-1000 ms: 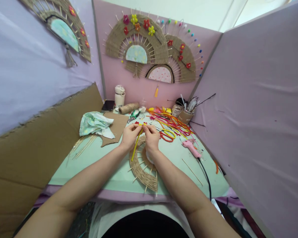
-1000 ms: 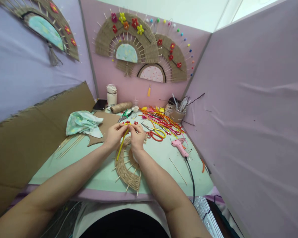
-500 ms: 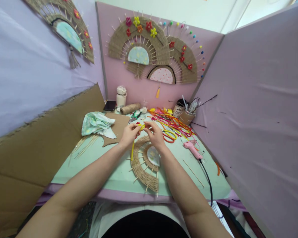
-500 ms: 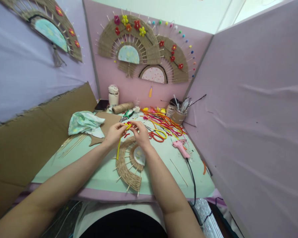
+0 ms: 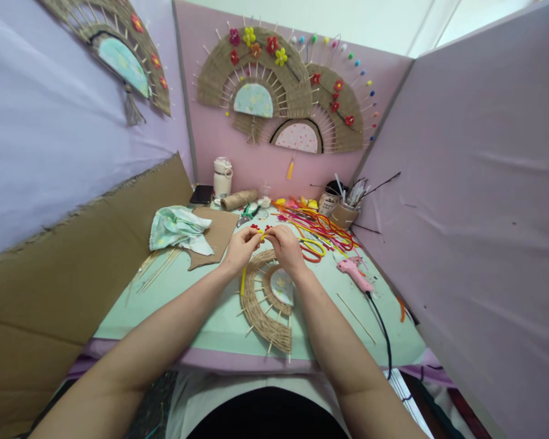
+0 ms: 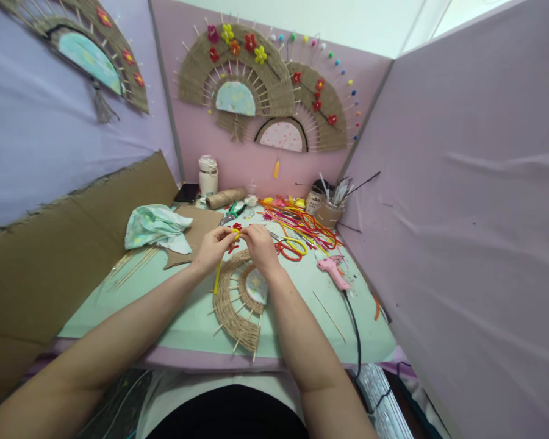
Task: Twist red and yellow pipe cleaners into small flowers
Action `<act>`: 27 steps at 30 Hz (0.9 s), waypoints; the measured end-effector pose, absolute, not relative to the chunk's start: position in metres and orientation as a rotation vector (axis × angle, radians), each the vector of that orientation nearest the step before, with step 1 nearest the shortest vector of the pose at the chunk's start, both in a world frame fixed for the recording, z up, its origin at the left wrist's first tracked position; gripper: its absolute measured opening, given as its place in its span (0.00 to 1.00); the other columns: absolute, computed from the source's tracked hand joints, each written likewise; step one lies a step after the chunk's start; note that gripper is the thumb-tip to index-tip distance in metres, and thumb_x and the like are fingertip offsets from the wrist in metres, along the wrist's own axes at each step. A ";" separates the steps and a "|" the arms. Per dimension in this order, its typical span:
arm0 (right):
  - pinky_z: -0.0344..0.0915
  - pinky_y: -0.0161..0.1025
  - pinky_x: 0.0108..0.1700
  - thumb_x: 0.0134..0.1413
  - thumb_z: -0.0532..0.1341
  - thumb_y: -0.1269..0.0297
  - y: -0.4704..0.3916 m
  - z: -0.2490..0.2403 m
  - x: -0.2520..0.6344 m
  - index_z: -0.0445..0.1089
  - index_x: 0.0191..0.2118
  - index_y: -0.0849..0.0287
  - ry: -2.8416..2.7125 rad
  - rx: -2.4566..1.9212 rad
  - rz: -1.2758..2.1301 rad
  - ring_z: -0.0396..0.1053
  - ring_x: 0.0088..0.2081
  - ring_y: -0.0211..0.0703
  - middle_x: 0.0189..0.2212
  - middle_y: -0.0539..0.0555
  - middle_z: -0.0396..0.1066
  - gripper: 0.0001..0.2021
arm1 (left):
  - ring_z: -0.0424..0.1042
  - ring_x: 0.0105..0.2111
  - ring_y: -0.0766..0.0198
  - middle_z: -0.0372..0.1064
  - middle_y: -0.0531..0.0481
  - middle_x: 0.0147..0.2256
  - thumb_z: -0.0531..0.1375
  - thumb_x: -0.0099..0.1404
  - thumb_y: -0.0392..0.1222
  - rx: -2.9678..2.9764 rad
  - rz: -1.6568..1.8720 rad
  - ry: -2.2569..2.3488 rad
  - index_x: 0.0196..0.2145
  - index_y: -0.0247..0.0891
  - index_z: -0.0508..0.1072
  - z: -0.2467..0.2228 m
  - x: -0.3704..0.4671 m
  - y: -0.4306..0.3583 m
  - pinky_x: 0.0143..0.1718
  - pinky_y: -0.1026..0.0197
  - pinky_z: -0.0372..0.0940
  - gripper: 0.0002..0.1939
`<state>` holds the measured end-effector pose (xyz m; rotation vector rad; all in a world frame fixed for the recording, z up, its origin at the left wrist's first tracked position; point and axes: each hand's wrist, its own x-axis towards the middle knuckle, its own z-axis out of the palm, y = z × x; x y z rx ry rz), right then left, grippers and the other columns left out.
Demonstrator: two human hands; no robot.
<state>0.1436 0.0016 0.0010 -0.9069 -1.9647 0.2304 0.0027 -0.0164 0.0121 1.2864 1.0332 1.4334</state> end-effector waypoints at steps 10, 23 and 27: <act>0.56 0.41 0.42 0.58 0.53 0.61 0.001 0.002 0.144 0.66 0.32 0.56 -1.993 -0.918 0.201 0.61 0.36 0.45 0.30 0.55 0.66 0.08 | 0.61 0.23 0.68 0.65 0.54 0.23 0.58 0.55 0.42 1.631 1.509 1.102 0.26 0.37 0.69 -0.002 -0.003 -0.010 0.28 0.65 0.57 0.06; 0.54 0.35 0.33 0.51 0.54 0.65 -0.002 0.006 0.144 0.63 0.25 0.58 -1.871 -1.051 0.463 0.58 0.27 0.37 0.22 0.48 0.62 0.07 | 0.64 0.29 0.65 0.68 0.50 0.29 0.53 0.61 0.39 2.123 1.491 1.223 0.30 0.37 0.70 -0.005 -0.004 -0.014 0.34 0.64 0.58 0.07; 0.50 0.32 0.26 0.45 0.56 0.64 -0.001 0.006 0.148 0.60 0.23 0.59 -1.722 -1.122 0.849 0.53 0.22 0.32 0.19 0.45 0.58 0.06 | 0.66 0.32 0.64 0.69 0.48 0.31 0.51 0.63 0.38 2.352 1.450 1.196 0.33 0.36 0.69 -0.011 -0.004 -0.012 0.36 0.62 0.59 0.08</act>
